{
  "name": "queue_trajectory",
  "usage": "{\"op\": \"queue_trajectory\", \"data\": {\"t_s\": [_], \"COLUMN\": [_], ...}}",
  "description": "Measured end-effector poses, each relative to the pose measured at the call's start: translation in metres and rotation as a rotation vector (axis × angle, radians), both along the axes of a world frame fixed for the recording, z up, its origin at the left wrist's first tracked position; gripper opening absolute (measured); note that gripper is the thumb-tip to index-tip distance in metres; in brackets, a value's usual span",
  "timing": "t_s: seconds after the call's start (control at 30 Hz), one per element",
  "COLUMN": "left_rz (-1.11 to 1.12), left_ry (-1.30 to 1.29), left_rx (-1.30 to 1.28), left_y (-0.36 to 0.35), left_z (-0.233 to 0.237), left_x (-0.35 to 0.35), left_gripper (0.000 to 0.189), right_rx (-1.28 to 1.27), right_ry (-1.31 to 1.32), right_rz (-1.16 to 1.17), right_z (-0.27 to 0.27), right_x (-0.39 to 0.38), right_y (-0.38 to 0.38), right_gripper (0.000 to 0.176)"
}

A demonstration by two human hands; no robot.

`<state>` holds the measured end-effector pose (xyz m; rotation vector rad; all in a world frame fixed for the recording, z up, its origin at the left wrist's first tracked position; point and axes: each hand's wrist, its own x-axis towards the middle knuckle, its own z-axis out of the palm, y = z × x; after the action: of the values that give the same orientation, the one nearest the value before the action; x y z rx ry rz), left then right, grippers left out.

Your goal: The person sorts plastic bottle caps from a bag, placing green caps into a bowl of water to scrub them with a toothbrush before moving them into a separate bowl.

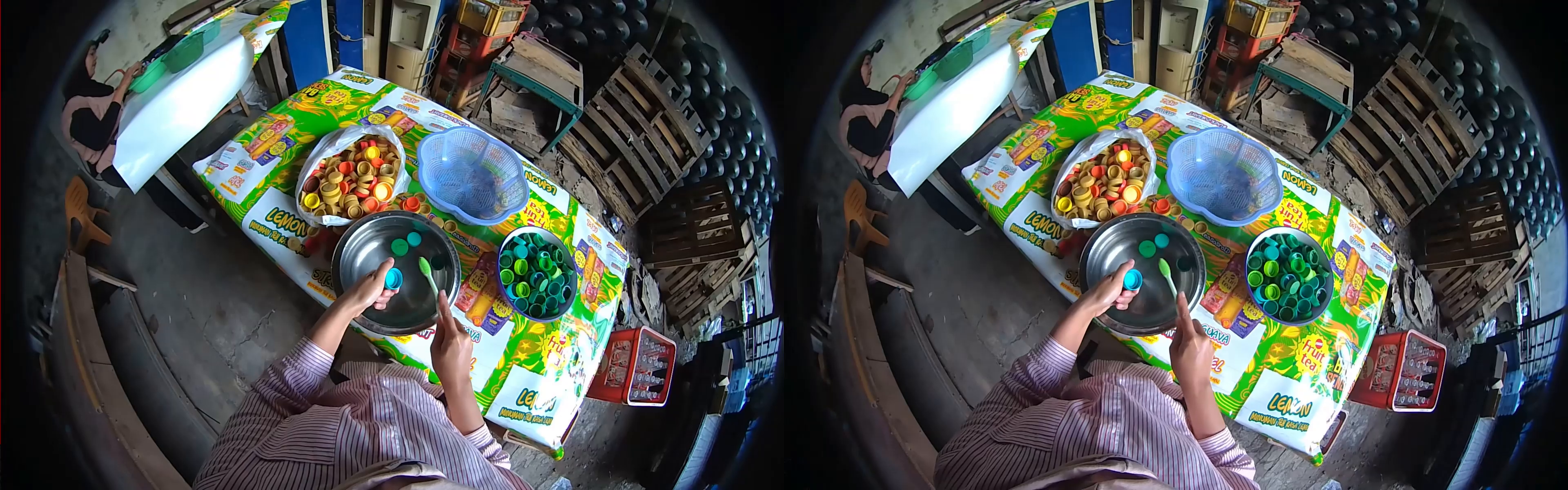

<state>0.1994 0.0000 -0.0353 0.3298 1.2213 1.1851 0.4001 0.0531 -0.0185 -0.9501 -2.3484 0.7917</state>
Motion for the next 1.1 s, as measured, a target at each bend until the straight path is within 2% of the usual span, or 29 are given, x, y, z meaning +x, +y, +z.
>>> {"op": "queue_trajectory", "data": {"t_s": [0.03, 0.1, 0.13, 0.2, 0.27, 0.3, 0.33, 0.4, 0.47, 0.5, 0.53, 0.57, 0.6, 0.67, 0.73, 0.8, 0.83, 0.87, 0.93, 0.97, 1.0, 1.1], "left_rz": [0.001, 0.085, 0.058, 0.123, 0.235, 0.249, 0.291, 0.238, 0.052, -0.225, -0.264, -0.180, -0.109, -0.040, -0.030, -0.012, -0.013, -0.105, -0.150, -0.109, -0.087, -0.162], "left_ry": [-0.001, 0.526, 0.608, 0.836, 0.946, 0.895, 0.856, 0.624, 1.003, 1.539, 1.687, 1.614, 1.544, 1.503, 1.402, 0.819, 0.532, 0.970, 1.909, 1.689, 1.466, 1.261], "left_rx": [-0.002, 0.056, 0.080, 0.324, 0.440, 0.447, 0.577, 0.616, 0.447, 0.180, 0.100, 0.141, 0.181, 0.337, 0.407, 0.553, 0.542, 0.352, 0.263, 0.325, 0.379, 0.571], "left_y": [-0.001, -0.003, -0.003, -0.003, -0.004, -0.007, -0.005, -0.010, -0.006, -0.009, -0.009, -0.008, -0.007, -0.006, -0.006, -0.006, -0.004, -0.002, -0.009, -0.007, -0.004, 0.000], "left_z": [0.006, 0.021, 0.021, 0.041, 0.070, 0.081, 0.081, 0.083, 0.061, 0.053, 0.045, 0.039, 0.051, 0.086, 0.103, 0.104, 0.088, 0.074, 0.033, 0.035, 0.043, 0.060], "left_x": [0.002, 0.008, 0.002, -0.002, -0.007, -0.009, -0.012, -0.013, -0.007, -0.007, -0.007, -0.008, -0.009, -0.009, -0.009, -0.010, -0.009, -0.005, 0.002, 0.012, 0.020, 0.044], "left_gripper": [0.057, 0.051, 0.039, 0.027, 0.021, 0.024, 0.025, 0.026, 0.027, 0.029, 0.030, 0.028, 0.027, 0.027, 0.028, 0.028, 0.029, 0.029, 0.029, 0.029, 0.029, 0.033], "right_rx": [-0.009, -0.103, -0.104, -0.028, -0.148, -0.148, -0.146, -0.164, -0.183, -0.170, -0.157, -0.136, -0.138, -0.228, -0.148, -0.228, -0.219, -0.216, -0.379, -0.510, -0.648, -0.760], "right_ry": [0.030, 0.082, 0.081, 0.168, 0.151, 0.175, 0.199, 0.182, 0.169, 0.202, 0.227, 0.227, 0.229, 0.206, 0.207, 0.144, 0.252, 0.255, 0.332, 0.332, 0.437, 0.440], "right_rz": [-0.008, -0.008, -0.010, -0.014, -0.051, -0.057, -0.062, -0.055, -0.046, -0.018, 0.013, 0.011, 0.007, -0.025, -0.036, -0.052, -0.049, -0.053, -0.059, -0.078, -0.105, -0.135], "right_z": [0.002, 0.010, 0.010, 0.009, 0.032, 0.037, 0.040, 0.043, 0.041, 0.036, 0.033, 0.033, 0.034, 0.039, 0.037, 0.044, 0.039, 0.029, 0.011, 0.023, 0.022, 0.027], "right_x": [0.001, 0.004, 0.005, 0.008, 0.011, 0.013, 0.014, 0.014, 0.013, 0.011, 0.012, 0.012, 0.012, 0.017, 0.017, 0.015, 0.012, 0.011, 0.012, 0.011, 0.006, 0.000], "right_y": [0.004, 0.009, 0.011, 0.015, 0.014, 0.014, 0.014, 0.013, 0.012, 0.012, 0.011, 0.010, 0.011, 0.009, 0.010, 0.009, 0.008, 0.008, 0.009, 0.007, 0.004, 0.006], "right_gripper": [0.052, 0.050, 0.050, 0.049, 0.048, 0.048, 0.048, 0.048, 0.048, 0.048, 0.048, 0.048, 0.048, 0.048, 0.047, 0.046, 0.042, 0.042, 0.037, 0.035, 0.033, 0.032]}}
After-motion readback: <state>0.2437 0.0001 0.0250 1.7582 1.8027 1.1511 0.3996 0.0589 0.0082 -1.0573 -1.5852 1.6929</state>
